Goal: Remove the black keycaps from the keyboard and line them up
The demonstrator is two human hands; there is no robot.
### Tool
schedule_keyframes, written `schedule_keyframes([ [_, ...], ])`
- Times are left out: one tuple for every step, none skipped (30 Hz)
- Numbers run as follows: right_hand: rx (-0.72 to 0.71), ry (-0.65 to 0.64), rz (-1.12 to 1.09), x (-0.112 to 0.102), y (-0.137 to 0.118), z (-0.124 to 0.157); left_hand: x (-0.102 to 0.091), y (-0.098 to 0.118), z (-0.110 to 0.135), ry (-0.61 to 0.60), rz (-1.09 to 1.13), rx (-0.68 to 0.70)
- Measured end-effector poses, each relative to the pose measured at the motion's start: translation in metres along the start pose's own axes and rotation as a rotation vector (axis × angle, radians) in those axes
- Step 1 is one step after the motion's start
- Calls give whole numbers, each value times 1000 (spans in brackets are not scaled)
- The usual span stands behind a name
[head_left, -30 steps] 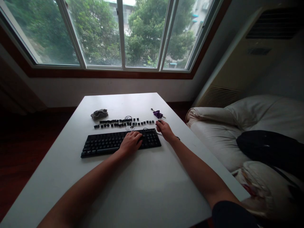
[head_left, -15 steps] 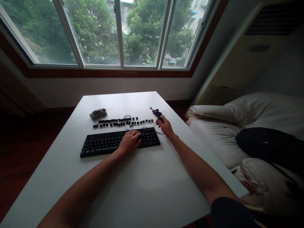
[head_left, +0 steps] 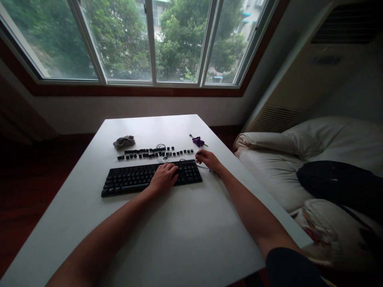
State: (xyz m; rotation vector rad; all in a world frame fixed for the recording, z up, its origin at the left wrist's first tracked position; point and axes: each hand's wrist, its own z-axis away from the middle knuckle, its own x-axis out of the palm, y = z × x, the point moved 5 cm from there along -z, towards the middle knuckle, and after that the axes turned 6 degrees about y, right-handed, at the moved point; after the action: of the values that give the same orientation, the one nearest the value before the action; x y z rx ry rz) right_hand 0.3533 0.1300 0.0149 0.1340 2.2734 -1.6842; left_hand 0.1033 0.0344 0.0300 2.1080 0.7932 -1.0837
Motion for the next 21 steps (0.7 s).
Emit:
schedule_keyframes([
  [19, -3, -36, 0, 3, -1, 0, 0, 0, 0, -2, 0],
  [36, -2, -77, 0, 6, -1, 0, 0, 0, 0, -3, 0],
  [53, -1, -118, -1, 7, -1, 0, 0, 0, 1, -4, 0],
  [67, 0, -154, -1, 8, -1, 0, 0, 0, 1, -5, 1],
  [80, 0, -183, 0, 9, -1, 0, 0, 0, 0, -6, 2],
  [90, -1, -205, 1, 9, 0, 0, 0, 0, -1, -7, 4],
  [97, -1, -218, 2, 9, 0, 0, 0, 0, -1, -7, 4],
  [102, -1, -224, 3, 8, 1, 0, 0, 0, -1, -6, 4],
  [105, 1, -226, 5, 8, 1, 0, -1, 0, 0, -4, 3],
  [108, 6, -225, 6, 7, 1, 0, -1, 0, 1, -2, 1],
  [111, 13, -221, 7, 7, 1, 0, -1, 0, 2, 1, -2],
  [111, 22, -216, 8, 7, 1, 0, -1, 0, 2, 5, -5],
  [110, 33, -210, 8, 7, 1, 0, -1, 0, 2, 7, -7],
  [109, 43, -205, 8, 7, 1, 0, -1, 0, 2, 10, -7],
  [108, 54, -202, 8, 7, 1, 0, -1, 0, 2, 12, -6],
  [109, 65, -199, 8, 8, 1, 0, -1, 0, 2, 14, -5],
  [114, 77, -195, 7, 9, 1, 0, -1, 0, 2, 15, -5],
  [122, 90, -191, 7, 10, 1, 0, -1, 0, 2, 15, -6],
  [131, 103, -187, 6, 12, 0, 0, -1, 0, 2, 15, -8],
  [137, 117, -184, 5, 12, 0, 0, -1, 0, 1, 15, -10],
  [139, 131, -186, 5, 13, 0, 0, -1, 0, 1, 15, -13],
])
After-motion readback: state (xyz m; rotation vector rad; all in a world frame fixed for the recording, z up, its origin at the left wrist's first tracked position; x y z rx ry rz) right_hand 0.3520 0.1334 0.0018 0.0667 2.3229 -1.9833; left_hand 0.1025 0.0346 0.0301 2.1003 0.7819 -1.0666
